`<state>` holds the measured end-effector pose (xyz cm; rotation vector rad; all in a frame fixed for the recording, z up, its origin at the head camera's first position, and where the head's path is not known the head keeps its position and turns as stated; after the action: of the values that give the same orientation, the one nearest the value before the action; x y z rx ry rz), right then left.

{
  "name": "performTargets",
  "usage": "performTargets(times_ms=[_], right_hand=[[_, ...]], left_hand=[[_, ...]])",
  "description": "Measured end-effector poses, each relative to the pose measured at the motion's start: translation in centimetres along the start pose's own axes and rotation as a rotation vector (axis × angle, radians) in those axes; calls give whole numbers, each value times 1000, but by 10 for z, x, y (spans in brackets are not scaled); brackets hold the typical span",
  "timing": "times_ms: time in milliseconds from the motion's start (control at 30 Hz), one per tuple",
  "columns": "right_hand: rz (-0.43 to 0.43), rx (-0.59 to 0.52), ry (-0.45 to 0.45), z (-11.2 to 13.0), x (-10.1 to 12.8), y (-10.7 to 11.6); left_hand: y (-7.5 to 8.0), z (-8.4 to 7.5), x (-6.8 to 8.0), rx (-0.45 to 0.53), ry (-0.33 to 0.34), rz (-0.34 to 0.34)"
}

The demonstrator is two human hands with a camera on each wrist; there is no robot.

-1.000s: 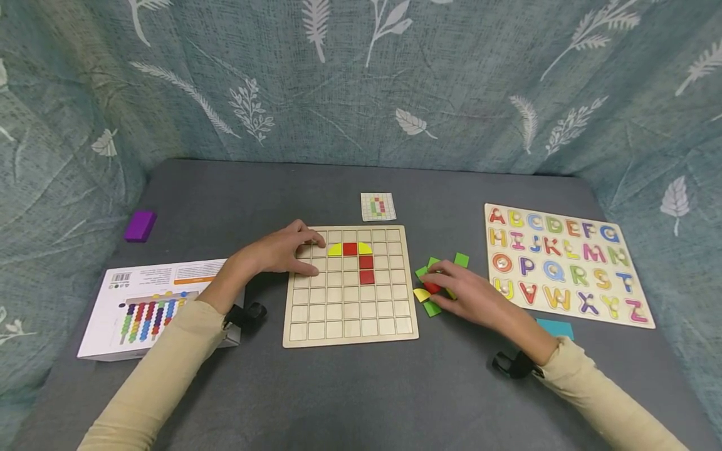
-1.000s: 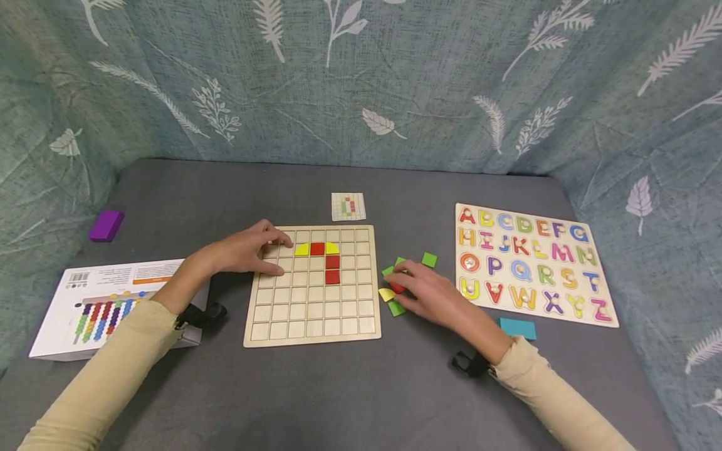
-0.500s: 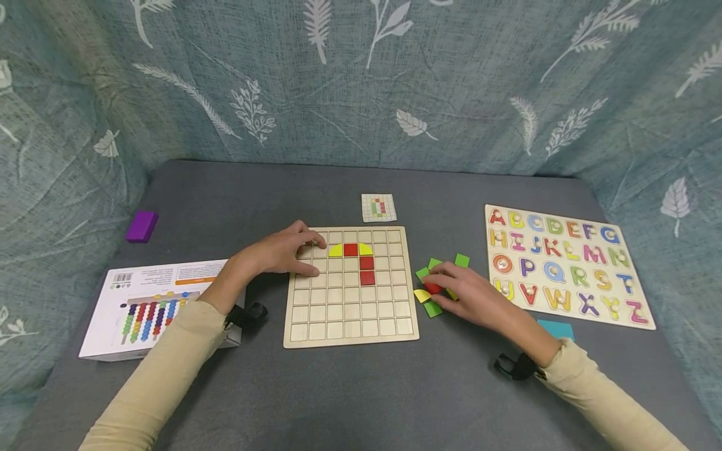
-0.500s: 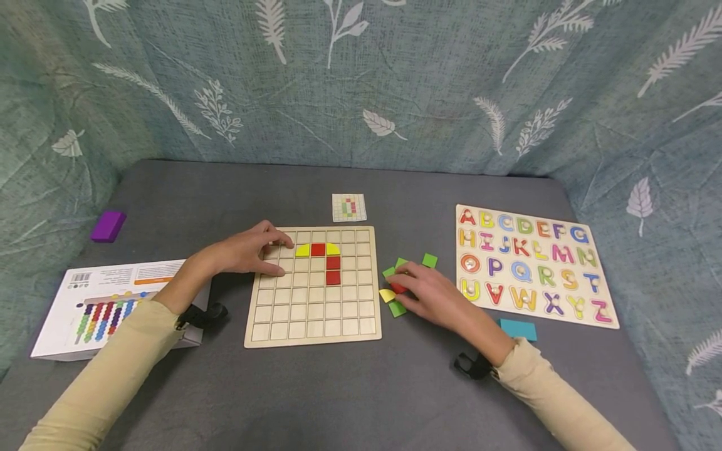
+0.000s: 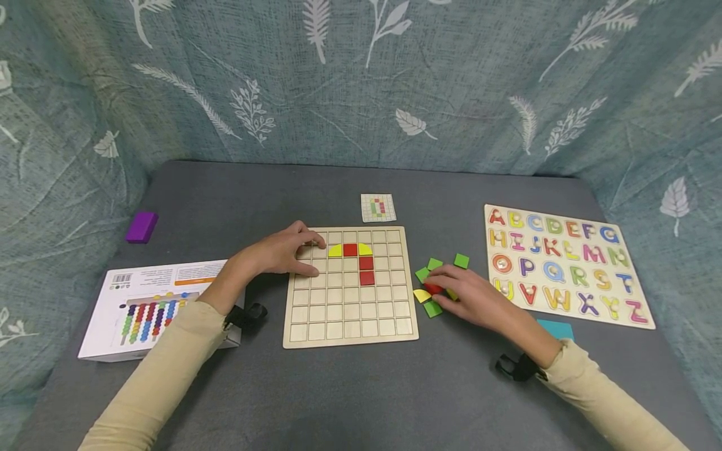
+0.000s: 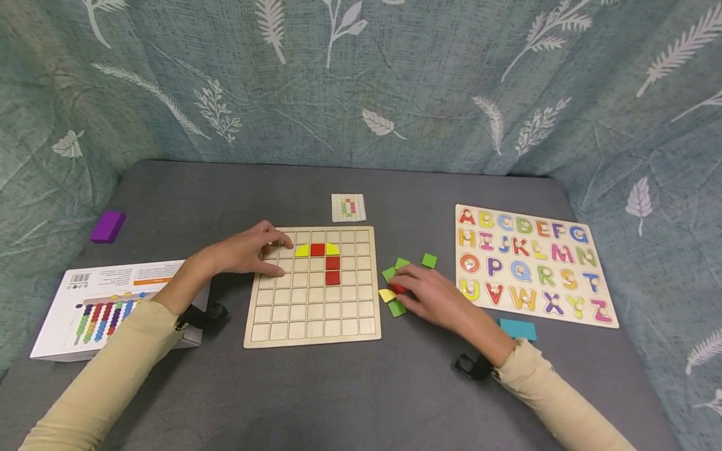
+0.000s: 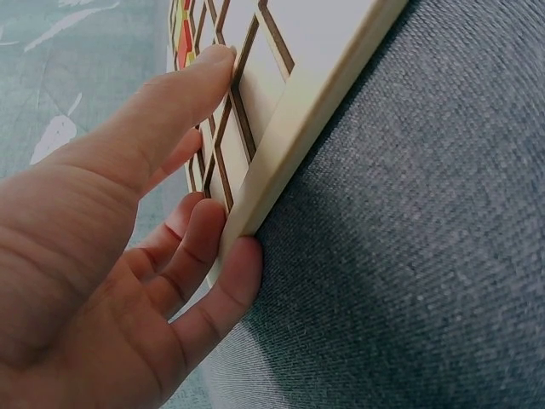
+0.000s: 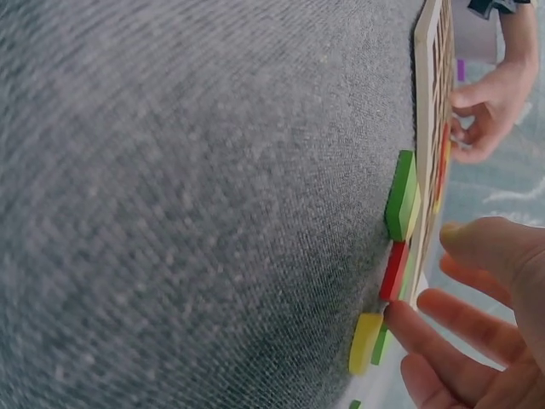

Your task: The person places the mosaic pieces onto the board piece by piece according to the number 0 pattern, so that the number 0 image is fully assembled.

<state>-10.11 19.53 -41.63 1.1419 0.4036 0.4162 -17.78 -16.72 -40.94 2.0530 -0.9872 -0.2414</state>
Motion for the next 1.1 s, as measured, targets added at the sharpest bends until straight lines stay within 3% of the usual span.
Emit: performTargets(times_ms=[267, 533, 833, 1100], right_hand=[[26, 15, -5, -1, 1, 0], [-2, 64, 70, -1, 2, -1], [14, 99, 62, 2, 4, 2], [91, 71, 7, 3, 4, 4]], left_hand=[[0, -1, 1, -1, -2, -1], [1, -1, 1, -4, 4, -3], [1, -1, 0, 1, -6, 6], [1, -1, 0, 11, -6, 4]])
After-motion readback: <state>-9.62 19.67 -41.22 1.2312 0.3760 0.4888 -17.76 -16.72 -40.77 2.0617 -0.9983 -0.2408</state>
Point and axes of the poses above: each hand's wrist, its own x-axis away from the middle knuckle, its own y-axis out of the back of the hand, z = x × y, the point moved 2 cm from there along -x, towards the middle knuckle, and after that the axes turned 14 degrees about -y, right-handed, at the moved point
